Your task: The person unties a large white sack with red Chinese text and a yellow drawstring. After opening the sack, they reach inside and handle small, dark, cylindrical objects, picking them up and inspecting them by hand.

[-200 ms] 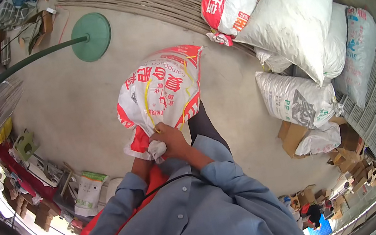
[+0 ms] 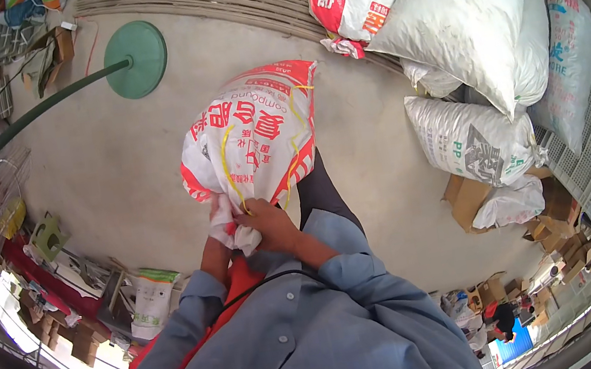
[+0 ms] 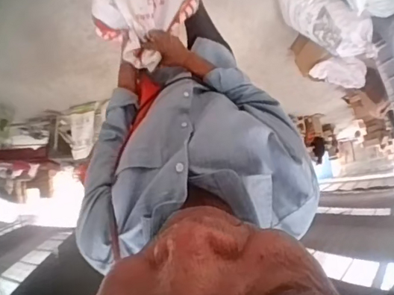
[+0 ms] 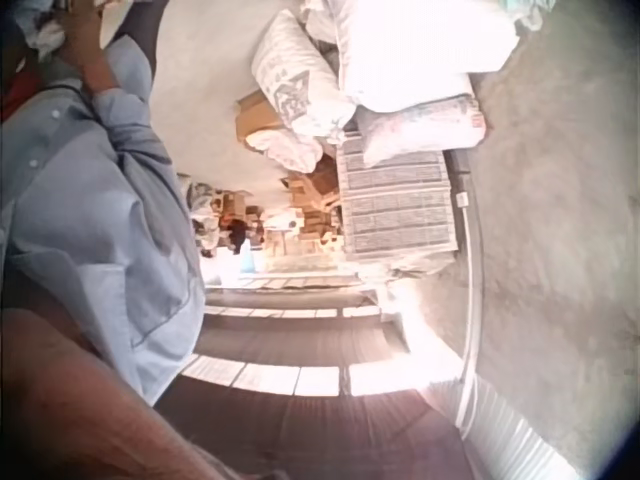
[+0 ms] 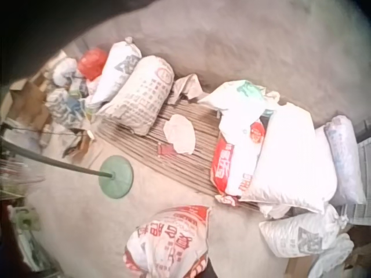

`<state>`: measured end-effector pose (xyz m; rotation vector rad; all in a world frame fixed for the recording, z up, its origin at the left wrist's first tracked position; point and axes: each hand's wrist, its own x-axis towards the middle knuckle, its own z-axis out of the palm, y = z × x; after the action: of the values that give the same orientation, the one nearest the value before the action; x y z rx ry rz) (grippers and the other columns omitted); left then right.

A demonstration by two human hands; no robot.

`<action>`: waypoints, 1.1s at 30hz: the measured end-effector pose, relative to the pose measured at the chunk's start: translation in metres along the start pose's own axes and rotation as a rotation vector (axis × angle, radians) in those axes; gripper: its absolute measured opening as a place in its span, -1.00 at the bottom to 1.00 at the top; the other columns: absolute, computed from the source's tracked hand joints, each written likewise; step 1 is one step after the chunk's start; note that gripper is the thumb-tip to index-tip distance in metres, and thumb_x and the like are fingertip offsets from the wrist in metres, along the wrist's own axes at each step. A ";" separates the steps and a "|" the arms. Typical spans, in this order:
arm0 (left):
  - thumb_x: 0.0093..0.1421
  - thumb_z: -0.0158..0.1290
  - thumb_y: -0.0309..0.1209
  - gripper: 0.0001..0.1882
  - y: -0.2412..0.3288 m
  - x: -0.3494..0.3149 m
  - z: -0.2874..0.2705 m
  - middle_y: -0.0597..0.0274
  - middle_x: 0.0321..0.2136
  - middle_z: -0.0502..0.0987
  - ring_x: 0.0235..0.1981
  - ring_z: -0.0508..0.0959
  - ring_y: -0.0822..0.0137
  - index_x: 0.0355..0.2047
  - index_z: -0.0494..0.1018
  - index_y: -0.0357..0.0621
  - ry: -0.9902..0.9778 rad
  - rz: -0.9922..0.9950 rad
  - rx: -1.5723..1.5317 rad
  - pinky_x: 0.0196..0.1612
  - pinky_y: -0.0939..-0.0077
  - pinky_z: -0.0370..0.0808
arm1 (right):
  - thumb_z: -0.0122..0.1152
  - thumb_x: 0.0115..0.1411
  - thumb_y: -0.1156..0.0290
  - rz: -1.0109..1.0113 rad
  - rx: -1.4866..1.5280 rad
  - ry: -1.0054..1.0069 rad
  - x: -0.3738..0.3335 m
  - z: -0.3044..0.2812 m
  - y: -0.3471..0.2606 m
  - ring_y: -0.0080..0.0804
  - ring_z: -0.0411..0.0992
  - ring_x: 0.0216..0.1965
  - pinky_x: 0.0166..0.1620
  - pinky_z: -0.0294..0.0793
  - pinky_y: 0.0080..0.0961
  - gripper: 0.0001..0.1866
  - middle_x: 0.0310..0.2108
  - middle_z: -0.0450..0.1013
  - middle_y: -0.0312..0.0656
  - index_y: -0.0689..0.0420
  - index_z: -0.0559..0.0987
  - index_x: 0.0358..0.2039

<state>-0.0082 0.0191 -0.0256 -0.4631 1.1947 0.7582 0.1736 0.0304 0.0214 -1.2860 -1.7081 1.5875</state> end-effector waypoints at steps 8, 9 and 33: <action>0.15 0.18 -0.05 -0.39 -0.003 -0.026 0.010 0.07 -0.12 0.53 -0.16 0.59 0.16 0.08 0.33 -0.17 0.115 -0.311 0.151 -0.08 0.23 0.57 | 0.25 -0.09 0.53 0.071 0.031 0.000 -0.039 -0.011 -0.010 -0.14 0.39 0.02 0.02 0.44 -0.32 -0.62 0.01 0.37 -0.11 0.08 0.59 -0.17; 0.15 0.17 -0.08 -0.41 -0.002 -0.029 0.015 0.05 -0.13 0.54 -0.17 0.59 0.15 0.07 0.34 -0.18 0.088 -0.328 0.135 -0.08 0.22 0.57 | 0.22 -0.06 0.54 0.156 0.158 0.069 -0.043 -0.014 -0.012 -0.17 0.41 0.00 0.01 0.44 -0.36 -0.64 0.01 0.39 -0.09 0.08 0.59 -0.16; 0.29 -0.08 -0.23 -0.57 -0.006 -0.030 0.008 -0.08 -0.42 0.58 -0.29 0.60 0.19 -0.26 0.47 -0.51 -0.007 -0.113 1.930 -0.17 0.30 0.49 | 0.47 -0.06 0.15 0.926 1.001 -0.036 0.020 0.043 0.046 -0.42 0.52 -0.28 -0.21 0.50 -0.48 -0.39 -0.22 0.55 -0.09 0.40 0.56 -0.14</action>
<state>-0.0034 0.0121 0.0051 1.0615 1.3398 -0.6595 0.1423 0.0210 -0.0361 -1.4754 -0.0544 2.4435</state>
